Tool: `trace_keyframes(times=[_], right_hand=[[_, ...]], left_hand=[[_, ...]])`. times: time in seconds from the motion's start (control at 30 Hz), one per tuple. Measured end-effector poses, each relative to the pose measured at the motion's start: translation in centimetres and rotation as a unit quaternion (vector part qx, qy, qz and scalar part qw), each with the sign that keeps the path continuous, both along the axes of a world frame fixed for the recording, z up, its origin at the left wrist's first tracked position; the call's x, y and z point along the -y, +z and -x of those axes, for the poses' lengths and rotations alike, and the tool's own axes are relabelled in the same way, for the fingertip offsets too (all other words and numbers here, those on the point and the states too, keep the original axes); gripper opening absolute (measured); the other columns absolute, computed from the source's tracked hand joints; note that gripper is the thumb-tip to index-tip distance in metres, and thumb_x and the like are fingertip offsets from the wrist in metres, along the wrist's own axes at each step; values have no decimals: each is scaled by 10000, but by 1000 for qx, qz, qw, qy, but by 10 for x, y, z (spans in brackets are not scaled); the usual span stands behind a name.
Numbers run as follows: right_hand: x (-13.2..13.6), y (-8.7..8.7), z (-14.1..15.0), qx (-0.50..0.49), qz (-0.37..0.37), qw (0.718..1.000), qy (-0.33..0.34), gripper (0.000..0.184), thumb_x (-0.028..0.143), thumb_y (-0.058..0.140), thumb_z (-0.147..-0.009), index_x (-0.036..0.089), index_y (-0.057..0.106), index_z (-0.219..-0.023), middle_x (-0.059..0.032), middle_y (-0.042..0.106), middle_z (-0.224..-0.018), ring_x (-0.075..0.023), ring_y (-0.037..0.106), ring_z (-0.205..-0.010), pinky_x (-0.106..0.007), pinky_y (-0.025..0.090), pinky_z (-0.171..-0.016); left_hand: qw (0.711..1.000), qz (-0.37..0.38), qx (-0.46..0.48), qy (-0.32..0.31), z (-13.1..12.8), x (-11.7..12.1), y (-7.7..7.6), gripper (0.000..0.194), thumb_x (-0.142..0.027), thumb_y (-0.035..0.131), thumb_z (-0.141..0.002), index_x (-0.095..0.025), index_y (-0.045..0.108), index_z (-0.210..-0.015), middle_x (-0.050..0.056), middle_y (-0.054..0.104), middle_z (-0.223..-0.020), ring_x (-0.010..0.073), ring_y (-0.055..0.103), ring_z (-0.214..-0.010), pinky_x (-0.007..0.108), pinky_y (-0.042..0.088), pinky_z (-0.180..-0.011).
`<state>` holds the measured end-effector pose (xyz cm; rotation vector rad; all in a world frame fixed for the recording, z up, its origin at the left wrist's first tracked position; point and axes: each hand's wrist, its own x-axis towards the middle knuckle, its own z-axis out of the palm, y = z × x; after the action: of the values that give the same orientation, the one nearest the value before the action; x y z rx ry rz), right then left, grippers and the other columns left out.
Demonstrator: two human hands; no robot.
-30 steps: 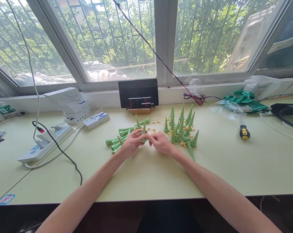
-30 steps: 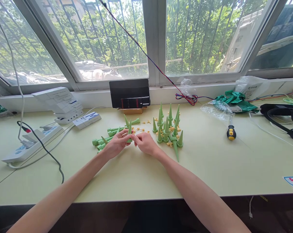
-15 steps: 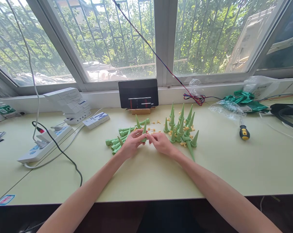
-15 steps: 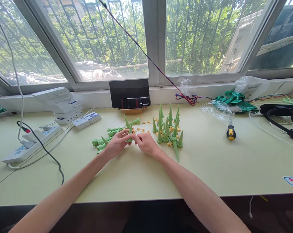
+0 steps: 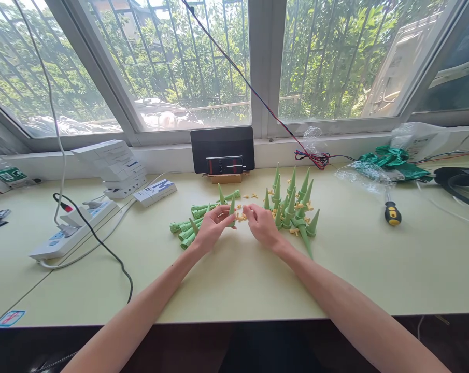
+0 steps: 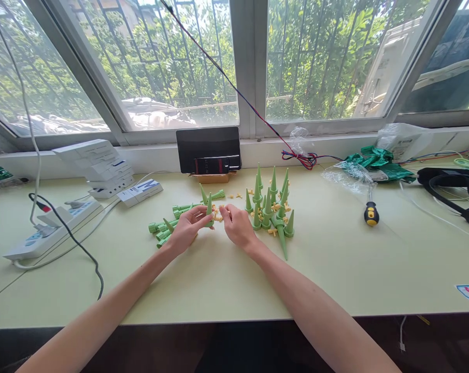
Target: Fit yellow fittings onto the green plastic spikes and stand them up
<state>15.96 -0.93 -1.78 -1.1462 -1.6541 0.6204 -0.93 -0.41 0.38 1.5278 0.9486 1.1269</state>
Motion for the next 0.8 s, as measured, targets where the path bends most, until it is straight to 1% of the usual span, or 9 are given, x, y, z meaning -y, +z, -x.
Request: trace_keyframes(times=[0.13,0.3,0.43,0.57,0.67,0.8], right_hand=[[6,8,-1,-42,-22,999,-15,336,466,377,-982,199,570,-918,47,442,-555,-111,394,-495,-242,306,-527],[10,12,-1,-39,-44,998,-13,311,455,473,-944,189,617,-1014,45,499,-593,-101,437,-510,-224,365,-555],[9,10,0,-25,-50,998,-7,276,425,502,-928,183,627,-971,38,522,-617,-97,424,-507,-222,373,-547],[9,10,0,-4,-61,998,6,225,375,510,-924,184,619,-879,25,566,-652,-95,433,-527,-218,373,-556],[10,12,0,6,-79,997,0,249,359,480,-940,179,594,-811,18,557,-654,-97,439,-547,-218,371,-567],[11,13,-2,14,-102,994,-21,257,344,454,-952,177,568,-793,30,496,-627,-96,411,-541,-219,352,-560]], left_hand=[[997,-51,-57,-6,-1,0,-3,285,-407,698,-797,-179,686,-968,74,666,-930,205,631,-844,342,575,-697],[985,-112,-132,-2,-1,-1,-9,296,-441,653,-819,-190,691,-971,64,688,-939,193,646,-846,323,573,-714],[977,-137,-165,4,-2,-2,-13,269,-418,666,-810,-191,693,-954,58,695,-939,193,647,-862,319,561,-734],[975,-146,-167,-29,-3,0,-14,241,-390,681,-806,-181,702,-924,64,699,-950,195,640,-874,325,555,-761],[976,-143,-158,-46,-2,1,-12,258,-391,679,-816,-180,707,-964,70,702,-972,196,644,-887,326,552,-782],[977,-144,-156,-4,-1,1,-10,259,-408,612,-871,-197,702,-991,62,697,-960,192,644,-890,304,548,-747]])
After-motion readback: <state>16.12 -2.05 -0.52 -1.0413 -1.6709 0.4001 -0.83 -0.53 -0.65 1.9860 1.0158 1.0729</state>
